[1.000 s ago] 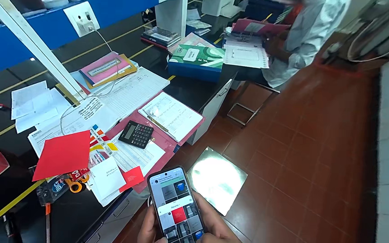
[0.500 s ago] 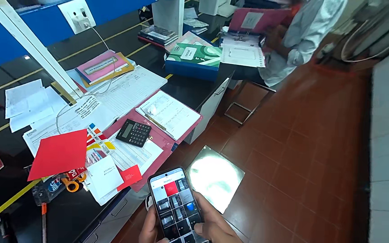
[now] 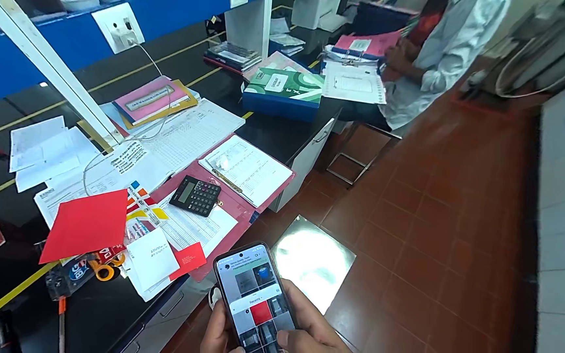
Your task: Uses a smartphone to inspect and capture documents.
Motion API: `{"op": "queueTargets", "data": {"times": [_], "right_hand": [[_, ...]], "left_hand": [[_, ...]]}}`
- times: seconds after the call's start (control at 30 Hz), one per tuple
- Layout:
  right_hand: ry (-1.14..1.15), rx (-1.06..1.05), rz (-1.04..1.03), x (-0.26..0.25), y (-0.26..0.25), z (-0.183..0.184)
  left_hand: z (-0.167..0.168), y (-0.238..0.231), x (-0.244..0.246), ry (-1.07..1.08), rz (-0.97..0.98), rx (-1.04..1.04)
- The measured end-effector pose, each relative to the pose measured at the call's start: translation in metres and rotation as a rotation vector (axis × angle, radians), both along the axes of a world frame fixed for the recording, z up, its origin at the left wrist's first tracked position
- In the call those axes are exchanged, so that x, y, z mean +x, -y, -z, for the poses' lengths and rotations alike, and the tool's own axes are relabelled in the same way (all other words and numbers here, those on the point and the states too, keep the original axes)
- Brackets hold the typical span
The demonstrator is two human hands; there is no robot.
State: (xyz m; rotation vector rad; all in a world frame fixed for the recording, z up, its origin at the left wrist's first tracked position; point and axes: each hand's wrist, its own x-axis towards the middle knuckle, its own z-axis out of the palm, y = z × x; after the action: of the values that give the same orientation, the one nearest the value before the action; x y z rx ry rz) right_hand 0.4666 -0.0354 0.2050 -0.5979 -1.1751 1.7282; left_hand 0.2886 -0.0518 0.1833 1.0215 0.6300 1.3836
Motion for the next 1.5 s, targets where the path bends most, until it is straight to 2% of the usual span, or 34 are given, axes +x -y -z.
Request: {"op": "queueTargets", "data": {"times": [1.17, 1.5], "right_hand": [[-0.073, -0.034, -0.075, -0.014, -0.006, 0.006], [0.015, -0.019, -0.015, -0.003, -0.005, 0.008]], "left_hand": [[0.004, 0.003, -0.016, 0.021, -0.021, -0.025], [0.007, 0.000, -0.005, 0.020, 0.004, -0.018]]}}
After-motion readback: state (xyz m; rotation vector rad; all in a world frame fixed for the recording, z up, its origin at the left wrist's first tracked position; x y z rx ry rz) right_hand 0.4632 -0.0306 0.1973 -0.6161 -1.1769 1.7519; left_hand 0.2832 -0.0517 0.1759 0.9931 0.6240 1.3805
